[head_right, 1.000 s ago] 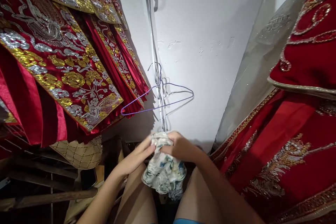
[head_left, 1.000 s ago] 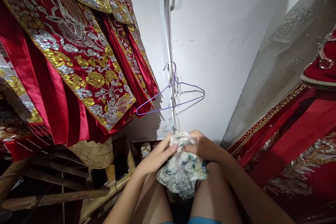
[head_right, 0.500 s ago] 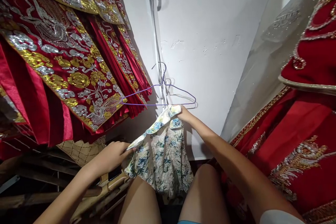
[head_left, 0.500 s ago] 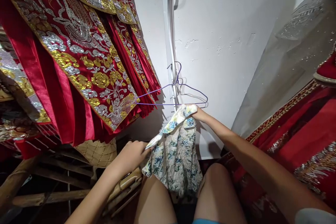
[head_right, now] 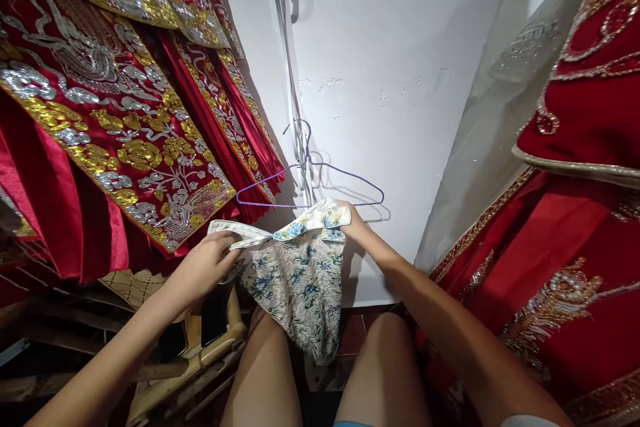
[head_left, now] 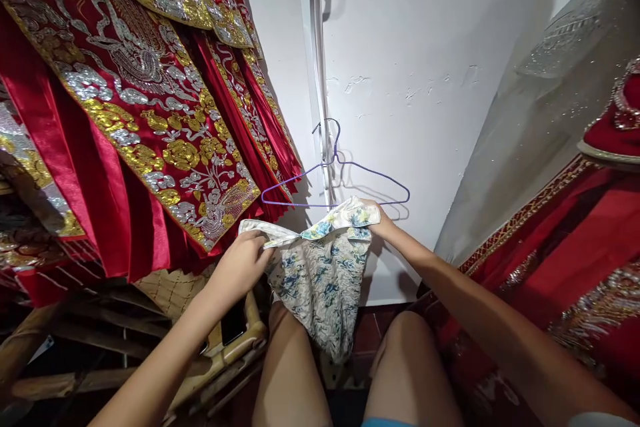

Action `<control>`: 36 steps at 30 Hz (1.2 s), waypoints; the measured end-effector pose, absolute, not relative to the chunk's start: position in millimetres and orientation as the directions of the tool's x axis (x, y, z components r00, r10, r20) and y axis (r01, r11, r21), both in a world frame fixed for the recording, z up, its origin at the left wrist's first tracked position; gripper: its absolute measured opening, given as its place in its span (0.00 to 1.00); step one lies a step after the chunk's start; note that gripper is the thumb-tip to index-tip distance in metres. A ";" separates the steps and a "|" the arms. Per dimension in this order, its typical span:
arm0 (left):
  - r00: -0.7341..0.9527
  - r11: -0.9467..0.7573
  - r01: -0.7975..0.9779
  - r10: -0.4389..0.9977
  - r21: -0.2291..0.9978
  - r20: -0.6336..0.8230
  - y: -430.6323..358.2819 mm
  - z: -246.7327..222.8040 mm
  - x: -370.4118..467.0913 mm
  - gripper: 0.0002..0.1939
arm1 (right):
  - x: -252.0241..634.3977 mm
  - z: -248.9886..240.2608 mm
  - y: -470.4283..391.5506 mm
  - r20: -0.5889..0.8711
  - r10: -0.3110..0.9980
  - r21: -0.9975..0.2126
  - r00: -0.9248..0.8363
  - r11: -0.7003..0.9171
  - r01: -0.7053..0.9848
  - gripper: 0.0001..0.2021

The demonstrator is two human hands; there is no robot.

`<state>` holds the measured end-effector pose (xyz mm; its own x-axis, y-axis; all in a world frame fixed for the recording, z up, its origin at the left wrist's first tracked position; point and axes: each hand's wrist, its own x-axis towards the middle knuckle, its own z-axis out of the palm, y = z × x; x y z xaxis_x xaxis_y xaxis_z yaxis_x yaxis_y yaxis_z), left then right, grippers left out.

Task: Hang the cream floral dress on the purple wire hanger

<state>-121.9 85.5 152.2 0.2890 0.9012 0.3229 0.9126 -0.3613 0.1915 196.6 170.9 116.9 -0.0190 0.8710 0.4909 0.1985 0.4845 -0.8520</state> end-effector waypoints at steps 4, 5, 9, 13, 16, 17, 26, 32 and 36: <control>0.241 -0.380 0.891 0.860 0.247 0.450 91.7 157.6 -131.8 0.15 | 215.7 112.4 148.9 0.482 0.872 -0.846 -0.083 0.488 0.216 0.11; 0.228 -0.396 0.880 0.836 0.263 0.499 93.3 161.0 -132.0 0.14 | 220.2 112.7 142.5 0.481 0.872 -0.841 -0.094 0.489 0.230 0.11; 0.182 -0.470 0.821 0.753 0.323 0.633 105.9 181.8 -122.0 0.16 | 224.5 117.6 122.1 0.470 0.865 -0.829 -0.174 0.500 0.251 0.11; 0.211 -0.518 0.771 0.756 0.370 0.619 125.5 199.6 -105.1 0.14 | 212.9 118.4 112.2 0.436 0.867 -0.864 -0.240 0.478 0.158 0.10; 0.295 -0.533 0.794 0.759 0.293 0.580 133.5 204.8 -93.2 0.07 | 205.5 114.2 109.6 0.405 0.872 -0.891 -0.274 0.443 0.093 0.10; 0.329 -0.549 0.793 0.751 0.264 0.572 134.7 205.4 -89.1 0.08 | 203.7 112.5 109.1 0.403 0.869 -0.894 -0.286 0.441 0.082 0.10; 0.331 -0.625 0.760 0.606 0.175 0.723 162.4 203.0 -58.7 0.19 | 187.1 115.4 83.2 0.475 0.860 -0.854 -0.187 0.502 0.139 0.25; 0.220 -0.646 0.731 0.527 0.219 0.821 176.3 205.1 -65.9 0.13 | 215.8 124.7 61.1 0.532 0.775 -0.842 0.340 0.528 0.111 0.48; 0.207 -0.644 0.729 0.533 0.234 0.820 176.4 208.8 -65.7 0.13 | 252.5 144.7 59.8 0.594 0.774 -0.800 0.219 0.540 0.260 0.36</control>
<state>-65.7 176.4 208.8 0.2074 0.5334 0.8201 0.7286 -0.6436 0.2343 252.5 59.8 144.7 0.2186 0.7744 0.5938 0.2595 0.5404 -0.8004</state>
